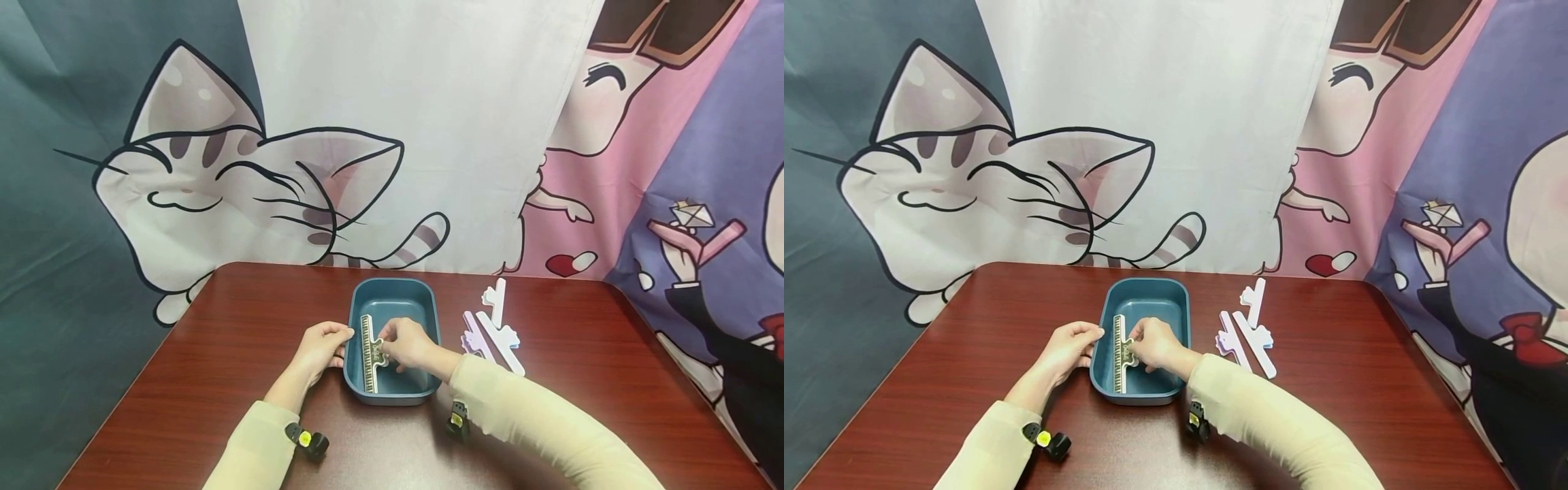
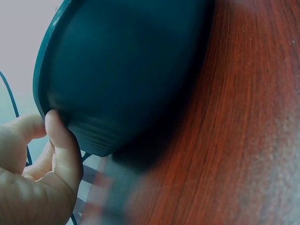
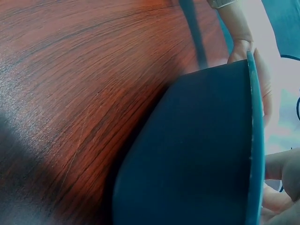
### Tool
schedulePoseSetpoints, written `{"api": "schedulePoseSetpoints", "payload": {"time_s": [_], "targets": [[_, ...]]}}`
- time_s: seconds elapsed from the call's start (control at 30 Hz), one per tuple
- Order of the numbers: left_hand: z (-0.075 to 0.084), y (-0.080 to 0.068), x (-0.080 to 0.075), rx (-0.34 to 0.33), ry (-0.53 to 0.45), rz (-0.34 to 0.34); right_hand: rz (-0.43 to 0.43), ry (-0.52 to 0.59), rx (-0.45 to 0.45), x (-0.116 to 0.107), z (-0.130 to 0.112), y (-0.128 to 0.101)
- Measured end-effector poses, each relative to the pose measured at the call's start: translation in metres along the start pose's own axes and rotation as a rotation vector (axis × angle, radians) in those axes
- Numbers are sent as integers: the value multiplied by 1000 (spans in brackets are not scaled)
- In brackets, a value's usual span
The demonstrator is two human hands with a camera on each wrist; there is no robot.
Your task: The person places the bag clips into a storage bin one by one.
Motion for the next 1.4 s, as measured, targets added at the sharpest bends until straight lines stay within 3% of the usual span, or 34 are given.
{"api": "schedulePoseSetpoints", "payload": {"time_s": [0.5,1.4], "targets": [[1,-1,2,-5,-9,0,51,59,71,-2,3,6],[12,-7,4,-13,67,-2,17,-27,119,0,10,14]]}}
Point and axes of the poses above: each hand's wrist, its own y-axis towards the middle knuckle, its own x-axis out of the palm, z = x × y, the point moved 8 cm from there along y, towards the middle knuckle, and after that the axes turned 10 degrees about y, right-handed, at the moved point
